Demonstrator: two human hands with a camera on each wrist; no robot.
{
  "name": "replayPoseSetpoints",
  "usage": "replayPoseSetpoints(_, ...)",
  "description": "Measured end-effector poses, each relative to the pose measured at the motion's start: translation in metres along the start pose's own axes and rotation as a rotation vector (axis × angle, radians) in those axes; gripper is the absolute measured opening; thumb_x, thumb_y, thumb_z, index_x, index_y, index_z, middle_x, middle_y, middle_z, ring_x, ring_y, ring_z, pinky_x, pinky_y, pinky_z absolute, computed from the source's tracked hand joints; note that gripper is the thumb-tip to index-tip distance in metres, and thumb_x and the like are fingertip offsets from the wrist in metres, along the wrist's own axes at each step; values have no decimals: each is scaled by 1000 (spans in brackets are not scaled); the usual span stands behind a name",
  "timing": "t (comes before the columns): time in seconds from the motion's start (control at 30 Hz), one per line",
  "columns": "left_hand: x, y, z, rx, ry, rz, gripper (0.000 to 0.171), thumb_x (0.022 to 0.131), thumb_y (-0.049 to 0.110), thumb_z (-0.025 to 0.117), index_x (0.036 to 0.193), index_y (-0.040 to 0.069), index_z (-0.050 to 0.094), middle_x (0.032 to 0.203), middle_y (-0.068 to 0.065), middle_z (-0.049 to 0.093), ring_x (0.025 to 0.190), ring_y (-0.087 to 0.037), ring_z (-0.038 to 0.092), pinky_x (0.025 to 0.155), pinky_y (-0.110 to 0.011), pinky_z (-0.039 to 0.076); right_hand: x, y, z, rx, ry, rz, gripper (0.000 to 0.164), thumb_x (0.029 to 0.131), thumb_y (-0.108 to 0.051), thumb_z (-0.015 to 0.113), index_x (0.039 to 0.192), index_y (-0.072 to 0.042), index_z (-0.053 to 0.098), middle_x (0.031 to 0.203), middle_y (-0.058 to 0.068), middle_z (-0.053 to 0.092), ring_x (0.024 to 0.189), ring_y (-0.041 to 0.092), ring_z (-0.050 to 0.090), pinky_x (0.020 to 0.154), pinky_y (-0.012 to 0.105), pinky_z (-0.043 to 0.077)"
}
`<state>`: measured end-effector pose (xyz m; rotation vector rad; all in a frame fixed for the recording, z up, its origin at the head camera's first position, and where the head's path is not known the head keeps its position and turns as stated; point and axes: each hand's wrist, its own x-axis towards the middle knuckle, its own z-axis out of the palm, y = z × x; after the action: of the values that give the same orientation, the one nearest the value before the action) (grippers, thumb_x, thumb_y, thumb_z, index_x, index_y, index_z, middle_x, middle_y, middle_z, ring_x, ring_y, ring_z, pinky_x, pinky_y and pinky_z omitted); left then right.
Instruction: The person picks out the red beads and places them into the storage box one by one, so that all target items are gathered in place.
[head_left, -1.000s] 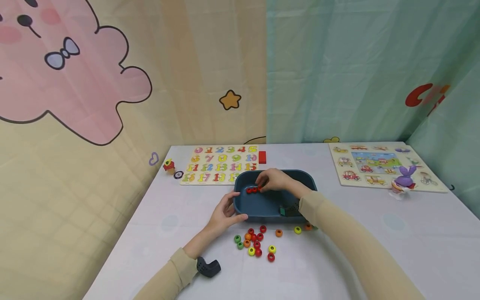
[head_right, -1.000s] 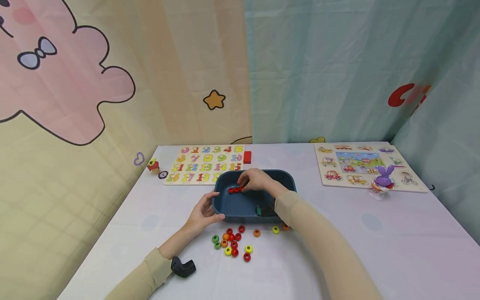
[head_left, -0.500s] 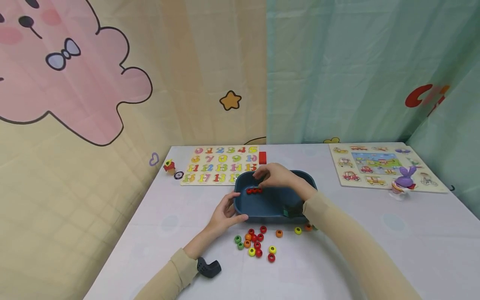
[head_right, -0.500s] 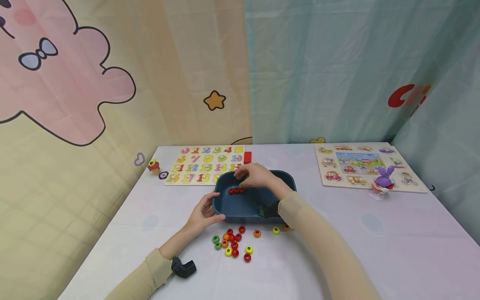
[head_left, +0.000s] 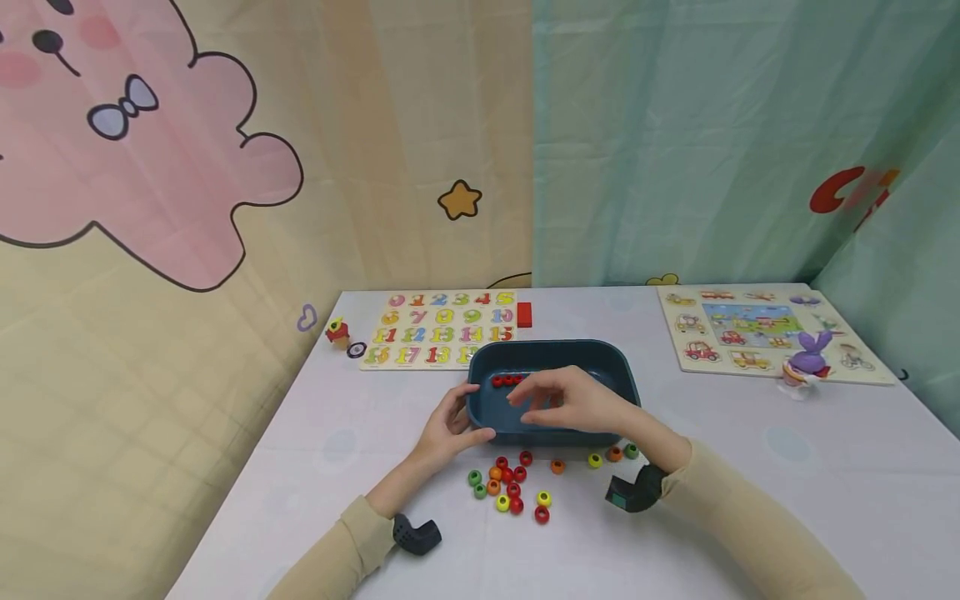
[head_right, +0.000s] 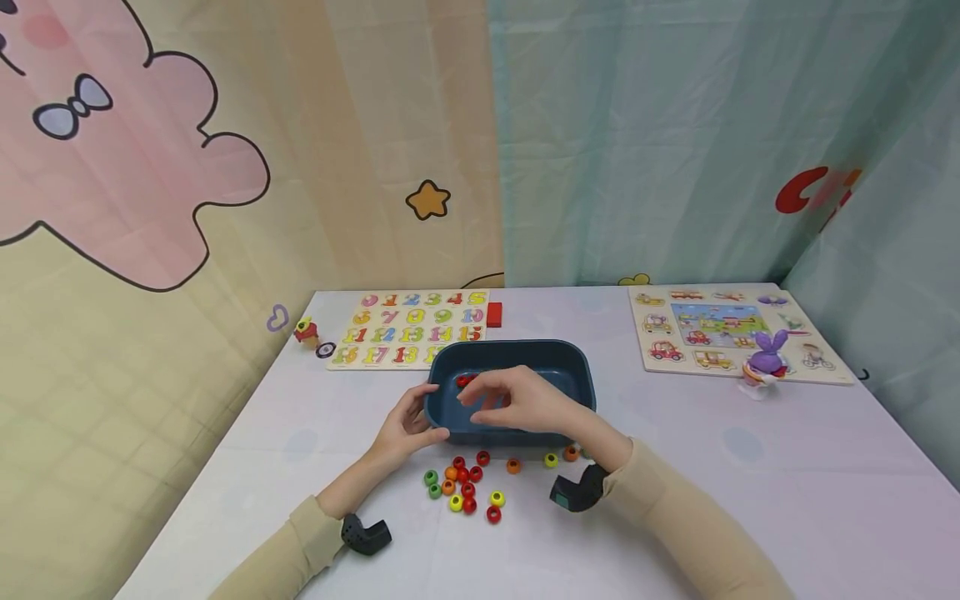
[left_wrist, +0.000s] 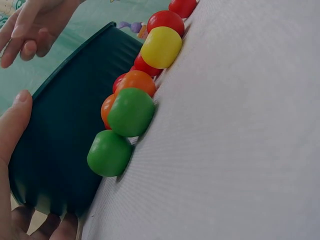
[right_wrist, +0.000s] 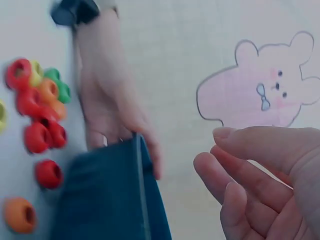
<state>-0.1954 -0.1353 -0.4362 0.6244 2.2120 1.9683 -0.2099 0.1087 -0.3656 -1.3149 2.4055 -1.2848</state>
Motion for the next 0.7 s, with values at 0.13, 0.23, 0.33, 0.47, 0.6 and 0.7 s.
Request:
replayPoseSetpoints(0.13,0,1,0,0,-5,10,68,77,10,69,132,0,30,142,-19,22,127,-34,27,100,-42,29,-16,-11,14,41,-12,-11,23,83,-19,64,105,-15,62,99,-1,63,71,6,58,56,25,52)
replayPoseSetpoints(0.23,0,1,0,-5,-4,20,65,77,9,69,131,3,33,142,-20,23,126,-36,28,100,-44,29,-26,-8,27,45,-3,-21,24,81,-14,66,104,-17,62,97,-1,64,65,6,57,53,23,51)
replayPoseSetpoints(0.33,0,1,0,-10,-7,31,63,77,8,69,130,5,34,141,-21,23,126,-37,29,100,-46,29,-35,0,40,9,14,-29,24,80,-11,67,103,-17,63,93,-1,64,61,3,53,51,20,48)
replayPoseSetpoints(0.47,1,1,-1,-7,-14,37,66,77,8,69,131,0,31,141,-21,22,126,-37,28,100,-47,29,-42,11,51,-32,9,25,25,80,-15,67,105,-16,63,87,-5,63,57,2,48,51,19,46)
replayPoseSetpoints(0.6,1,1,-1,-1,-10,30,67,77,10,69,131,-1,30,142,-20,23,126,-36,28,99,-44,30,-45,14,57,-63,-6,93,30,81,-20,67,110,-15,61,74,-10,57,54,2,46,50,18,45)
replayPoseSetpoints(0.7,0,1,-1,-3,-12,26,68,77,10,69,131,-1,30,142,-20,23,126,-36,29,99,-44,30,-47,17,62,-106,-6,125,35,80,-24,67,114,-16,60,69,-11,52,53,1,45,50,17,44)
